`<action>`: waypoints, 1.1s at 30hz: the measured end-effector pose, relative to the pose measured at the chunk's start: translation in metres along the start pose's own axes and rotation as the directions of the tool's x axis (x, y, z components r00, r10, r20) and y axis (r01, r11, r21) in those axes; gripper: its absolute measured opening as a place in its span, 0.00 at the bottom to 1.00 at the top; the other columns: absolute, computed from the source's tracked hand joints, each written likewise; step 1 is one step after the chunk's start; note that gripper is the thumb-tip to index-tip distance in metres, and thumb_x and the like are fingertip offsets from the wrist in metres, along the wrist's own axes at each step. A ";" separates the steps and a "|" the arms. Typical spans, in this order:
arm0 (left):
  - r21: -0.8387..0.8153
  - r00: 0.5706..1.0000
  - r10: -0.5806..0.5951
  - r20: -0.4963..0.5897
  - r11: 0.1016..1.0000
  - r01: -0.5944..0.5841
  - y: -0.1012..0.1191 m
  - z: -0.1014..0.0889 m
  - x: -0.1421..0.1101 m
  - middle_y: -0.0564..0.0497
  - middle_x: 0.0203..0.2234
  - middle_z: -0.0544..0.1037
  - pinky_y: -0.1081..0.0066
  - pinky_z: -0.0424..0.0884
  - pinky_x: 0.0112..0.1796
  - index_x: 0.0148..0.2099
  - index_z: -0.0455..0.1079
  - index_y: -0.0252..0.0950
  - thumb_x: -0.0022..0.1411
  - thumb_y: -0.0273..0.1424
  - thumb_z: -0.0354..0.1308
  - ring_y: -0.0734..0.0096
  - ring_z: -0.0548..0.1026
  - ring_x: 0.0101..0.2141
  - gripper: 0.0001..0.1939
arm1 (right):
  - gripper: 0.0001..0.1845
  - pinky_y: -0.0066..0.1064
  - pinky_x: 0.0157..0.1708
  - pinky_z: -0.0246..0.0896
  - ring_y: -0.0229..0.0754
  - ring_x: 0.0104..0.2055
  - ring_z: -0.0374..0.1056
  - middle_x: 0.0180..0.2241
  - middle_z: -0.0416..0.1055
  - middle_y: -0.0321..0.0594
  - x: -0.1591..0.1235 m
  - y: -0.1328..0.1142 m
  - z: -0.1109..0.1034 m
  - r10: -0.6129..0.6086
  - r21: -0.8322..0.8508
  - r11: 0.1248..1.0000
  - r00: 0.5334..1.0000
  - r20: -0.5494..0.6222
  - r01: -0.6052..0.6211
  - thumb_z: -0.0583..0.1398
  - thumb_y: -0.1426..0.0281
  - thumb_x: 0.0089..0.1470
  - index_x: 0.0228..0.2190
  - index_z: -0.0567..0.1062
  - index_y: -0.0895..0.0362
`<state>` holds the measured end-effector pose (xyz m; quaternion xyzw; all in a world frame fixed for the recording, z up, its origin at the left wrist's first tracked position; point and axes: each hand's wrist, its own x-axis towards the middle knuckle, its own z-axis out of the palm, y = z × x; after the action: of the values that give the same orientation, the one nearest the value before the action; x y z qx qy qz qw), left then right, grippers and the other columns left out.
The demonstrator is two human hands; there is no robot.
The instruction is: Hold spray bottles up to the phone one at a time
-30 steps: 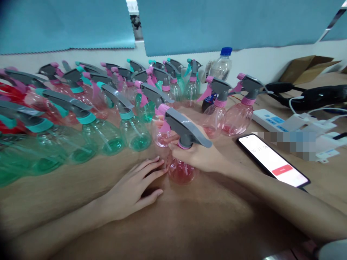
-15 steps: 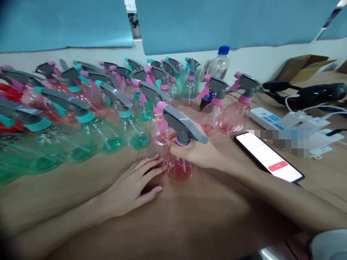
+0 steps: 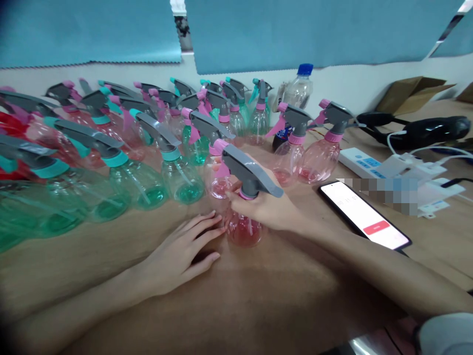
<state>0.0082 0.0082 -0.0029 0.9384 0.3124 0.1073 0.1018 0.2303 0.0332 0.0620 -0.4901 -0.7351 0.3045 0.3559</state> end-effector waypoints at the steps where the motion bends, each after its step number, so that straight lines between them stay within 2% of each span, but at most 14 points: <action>1: -0.002 1.000 0.001 -0.004 1.000 -0.001 0.000 0.000 0.000 0.44 0.58 0.64 0.55 0.55 0.58 0.60 0.61 0.36 0.68 0.37 0.50 0.58 0.55 0.61 0.21 | 0.03 0.40 0.42 0.67 0.47 0.38 0.73 0.30 0.74 0.39 0.000 -0.001 0.000 0.003 0.001 1.000 1.000 -0.003 -0.003 0.57 0.68 0.47 0.24 0.70 0.53; 6: -0.001 1.000 0.002 -0.010 1.000 -0.002 0.000 0.002 -0.001 0.45 0.59 0.64 0.55 0.56 0.58 0.59 0.61 0.37 0.69 0.35 0.48 0.58 0.56 0.61 0.19 | 0.04 0.39 0.38 0.68 0.45 0.33 0.72 0.25 0.72 0.36 -0.001 -0.005 0.001 -0.003 0.025 1.000 0.998 -0.061 0.004 0.58 0.71 0.44 0.21 0.66 0.52; 9: -0.003 1.000 0.006 -0.017 1.000 -0.007 0.000 0.002 -0.001 0.44 0.59 0.64 0.54 0.57 0.57 0.59 0.62 0.37 0.69 0.35 0.48 0.57 0.57 0.61 0.19 | 0.04 0.40 0.39 0.68 0.46 0.33 0.73 0.25 0.72 0.36 -0.001 -0.005 0.002 -0.006 0.022 1.000 0.996 -0.092 0.008 0.59 0.70 0.43 0.21 0.66 0.52; 16: 0.005 1.000 0.003 -0.005 1.000 -0.002 0.000 0.001 0.000 0.44 0.59 0.64 0.54 0.56 0.58 0.60 0.61 0.37 0.69 0.35 0.49 0.58 0.55 0.61 0.19 | 0.03 0.38 0.35 0.69 0.45 0.32 0.73 0.24 0.72 0.36 -0.001 -0.005 0.003 0.014 0.038 0.999 0.995 -0.100 -0.010 0.58 0.70 0.43 0.22 0.66 0.52; 23: 0.004 1.000 0.003 -0.004 1.000 -0.003 0.001 0.001 -0.001 0.43 0.58 0.64 0.55 0.55 0.58 0.60 0.62 0.36 0.69 0.35 0.49 0.58 0.55 0.61 0.19 | 0.02 0.45 0.44 0.66 0.48 0.35 0.72 0.27 0.73 0.37 -0.001 -0.010 0.001 0.034 0.041 0.999 0.995 -0.089 -0.030 0.59 0.68 0.43 0.24 0.70 0.52; 28: 0.002 1.000 0.002 -0.007 1.000 -0.002 0.000 0.002 -0.001 0.44 0.59 0.64 0.55 0.55 0.58 0.59 0.62 0.36 0.69 0.35 0.49 0.59 0.55 0.61 0.19 | 0.04 0.44 0.42 0.68 0.48 0.34 0.73 0.27 0.73 0.38 -0.001 -0.008 0.001 0.058 0.061 0.997 0.996 -0.072 -0.054 0.59 0.68 0.43 0.22 0.68 0.52; 33: 0.009 1.000 0.009 -0.014 1.000 -0.009 0.000 0.002 -0.001 0.43 0.58 0.64 0.55 0.55 0.58 0.59 0.62 0.35 0.69 0.36 0.49 0.58 0.55 0.61 0.19 | 0.04 0.45 0.44 0.67 0.48 0.35 0.73 0.27 0.74 0.38 -0.001 -0.008 0.002 0.057 0.076 0.996 0.995 -0.084 -0.051 0.60 0.68 0.41 0.22 0.67 0.52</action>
<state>0.0080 0.0075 -0.0048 0.9394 0.3094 0.1129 0.0951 0.2246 0.0291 0.0672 -0.5089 -0.6939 0.3195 0.3967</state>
